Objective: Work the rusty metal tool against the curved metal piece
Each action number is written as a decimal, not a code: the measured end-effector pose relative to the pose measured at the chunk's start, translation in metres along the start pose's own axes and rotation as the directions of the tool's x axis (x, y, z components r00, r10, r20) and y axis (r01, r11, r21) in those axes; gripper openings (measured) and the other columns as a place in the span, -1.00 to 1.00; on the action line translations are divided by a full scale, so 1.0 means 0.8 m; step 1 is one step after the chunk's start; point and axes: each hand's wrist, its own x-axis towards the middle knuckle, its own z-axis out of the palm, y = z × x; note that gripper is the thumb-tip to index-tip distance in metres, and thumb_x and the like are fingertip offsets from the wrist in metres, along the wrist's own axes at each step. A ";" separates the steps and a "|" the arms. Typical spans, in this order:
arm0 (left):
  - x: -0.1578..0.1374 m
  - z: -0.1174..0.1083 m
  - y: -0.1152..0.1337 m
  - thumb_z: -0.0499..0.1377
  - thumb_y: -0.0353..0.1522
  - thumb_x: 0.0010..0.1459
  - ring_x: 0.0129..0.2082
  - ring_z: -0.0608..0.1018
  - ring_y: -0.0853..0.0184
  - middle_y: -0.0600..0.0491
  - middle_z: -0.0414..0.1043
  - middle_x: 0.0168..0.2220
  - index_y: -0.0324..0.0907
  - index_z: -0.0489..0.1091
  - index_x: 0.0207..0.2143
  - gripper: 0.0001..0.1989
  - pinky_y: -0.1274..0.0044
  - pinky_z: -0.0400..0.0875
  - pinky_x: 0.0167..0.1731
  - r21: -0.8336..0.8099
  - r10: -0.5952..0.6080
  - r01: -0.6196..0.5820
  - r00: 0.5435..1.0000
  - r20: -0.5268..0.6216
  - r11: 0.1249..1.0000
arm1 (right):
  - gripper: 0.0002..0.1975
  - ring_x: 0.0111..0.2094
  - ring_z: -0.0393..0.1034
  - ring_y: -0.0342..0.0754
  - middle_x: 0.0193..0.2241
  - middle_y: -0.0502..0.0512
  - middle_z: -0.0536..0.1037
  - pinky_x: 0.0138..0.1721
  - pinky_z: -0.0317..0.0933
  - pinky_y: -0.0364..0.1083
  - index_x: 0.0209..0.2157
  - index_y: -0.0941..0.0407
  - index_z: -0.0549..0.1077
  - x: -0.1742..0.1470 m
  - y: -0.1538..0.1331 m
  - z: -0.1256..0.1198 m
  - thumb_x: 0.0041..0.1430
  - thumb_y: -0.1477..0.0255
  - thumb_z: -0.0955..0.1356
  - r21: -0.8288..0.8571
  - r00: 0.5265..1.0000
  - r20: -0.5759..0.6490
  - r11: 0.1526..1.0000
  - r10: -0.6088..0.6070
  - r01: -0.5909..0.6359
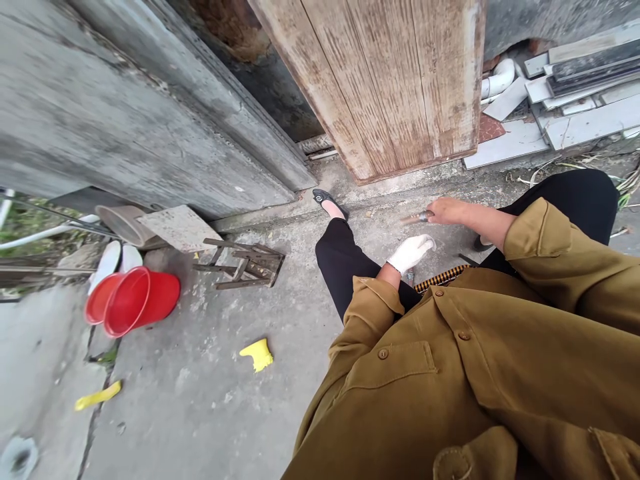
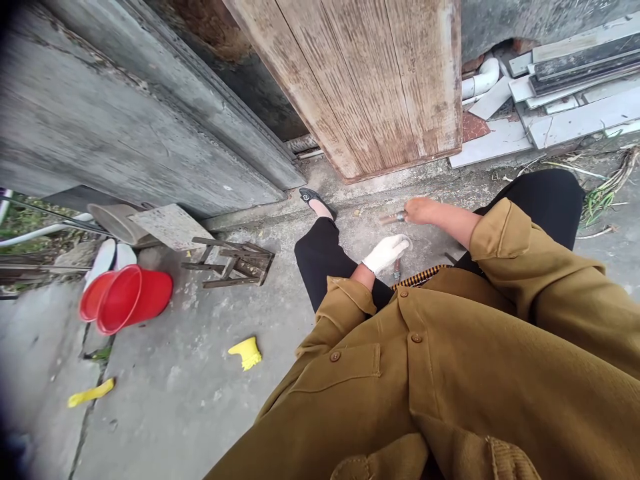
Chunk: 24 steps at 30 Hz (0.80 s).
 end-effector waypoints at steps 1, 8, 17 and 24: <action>0.000 -0.003 0.001 0.25 -0.31 0.14 -0.33 0.47 0.22 -0.02 0.50 -0.46 -0.11 0.45 -0.46 -0.87 0.40 0.36 -0.21 0.014 0.002 -0.002 1.000 0.005 1.000 | -0.69 -0.14 0.44 0.17 -0.14 0.37 0.54 -0.21 0.23 -0.02 -0.12 0.22 0.53 0.001 0.000 0.005 0.21 0.30 0.36 -0.093 0.999 0.047 0.995 -0.020 0.024; 0.005 -0.017 -0.001 0.24 -0.22 0.18 -0.30 0.50 0.21 -0.03 0.53 -0.42 -0.12 0.47 -0.40 -0.82 0.39 0.41 -0.23 -0.054 -0.036 0.038 0.999 0.030 0.998 | -0.70 -0.42 0.35 -0.10 -0.48 0.02 0.47 -0.31 0.21 -0.10 -0.28 0.18 0.52 -0.009 0.013 0.003 0.06 0.23 0.45 0.253 0.721 0.611 0.944 -0.327 0.213; 0.001 -0.014 -0.008 0.02 -0.12 0.32 -0.57 0.33 0.45 0.10 0.30 -0.55 -0.23 0.44 -0.24 -0.63 0.60 0.23 -0.53 -0.203 0.034 -0.010 0.993 0.113 0.979 | -0.57 -0.31 0.38 -0.08 -0.32 0.10 0.52 -0.18 0.25 -0.08 -0.30 0.15 0.46 -0.020 0.031 -0.031 0.14 0.02 0.37 0.605 0.866 0.141 0.734 -0.479 0.308; 0.001 0.001 -0.011 0.04 -0.19 0.30 -0.59 0.28 0.45 0.15 0.22 -0.62 -0.24 0.46 -0.27 -0.67 0.58 0.17 -0.52 -0.146 0.116 -0.084 0.968 0.223 0.986 | -0.63 -0.26 0.45 0.00 -0.29 0.18 0.58 -0.23 0.24 -0.11 -0.12 0.15 0.48 -0.003 0.024 -0.024 0.28 0.14 0.30 0.453 0.994 -0.096 0.887 -0.054 0.092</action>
